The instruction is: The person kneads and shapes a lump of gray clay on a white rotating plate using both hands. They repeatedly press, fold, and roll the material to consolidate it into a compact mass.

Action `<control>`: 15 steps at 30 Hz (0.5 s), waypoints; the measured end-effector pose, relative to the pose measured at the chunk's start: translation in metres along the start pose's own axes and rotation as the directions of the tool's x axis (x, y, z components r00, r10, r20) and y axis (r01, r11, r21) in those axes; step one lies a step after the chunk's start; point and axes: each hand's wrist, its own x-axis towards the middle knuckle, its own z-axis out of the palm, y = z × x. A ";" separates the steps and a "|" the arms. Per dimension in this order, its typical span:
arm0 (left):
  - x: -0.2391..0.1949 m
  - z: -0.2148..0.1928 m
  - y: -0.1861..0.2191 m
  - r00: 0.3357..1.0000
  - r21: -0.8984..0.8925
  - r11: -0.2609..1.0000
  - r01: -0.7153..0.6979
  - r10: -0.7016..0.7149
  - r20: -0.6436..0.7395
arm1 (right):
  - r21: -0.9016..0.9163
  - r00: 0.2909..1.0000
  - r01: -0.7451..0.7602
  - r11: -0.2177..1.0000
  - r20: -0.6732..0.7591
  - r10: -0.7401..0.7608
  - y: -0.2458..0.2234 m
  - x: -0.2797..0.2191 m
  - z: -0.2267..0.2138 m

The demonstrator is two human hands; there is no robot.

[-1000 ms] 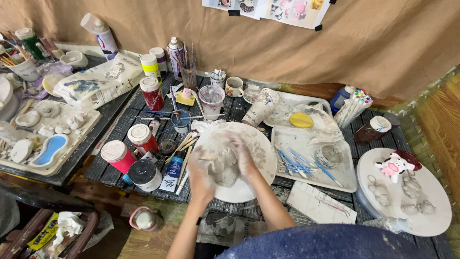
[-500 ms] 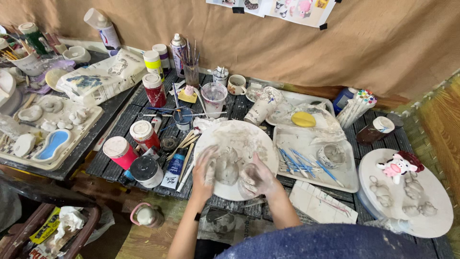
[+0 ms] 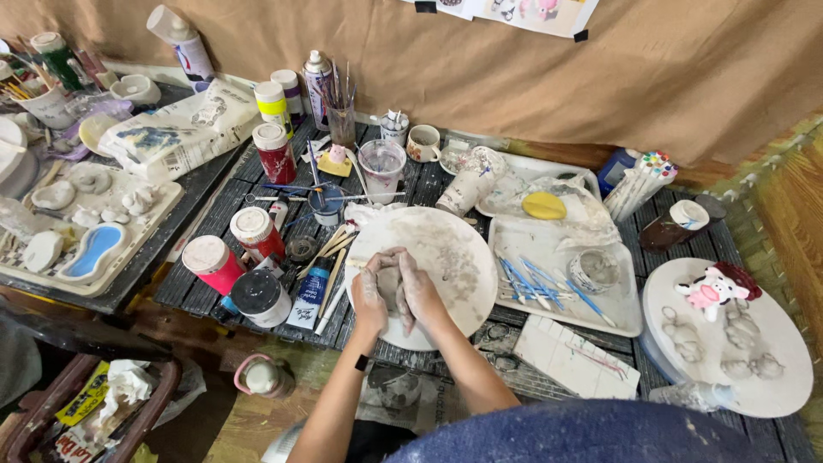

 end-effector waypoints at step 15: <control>0.004 -0.008 0.013 0.972 0.117 0.967 -0.226 0.231 -0.034 | 0.712 0.634 -0.232 0.662 0.627 -0.452 0.020 -0.014 -0.054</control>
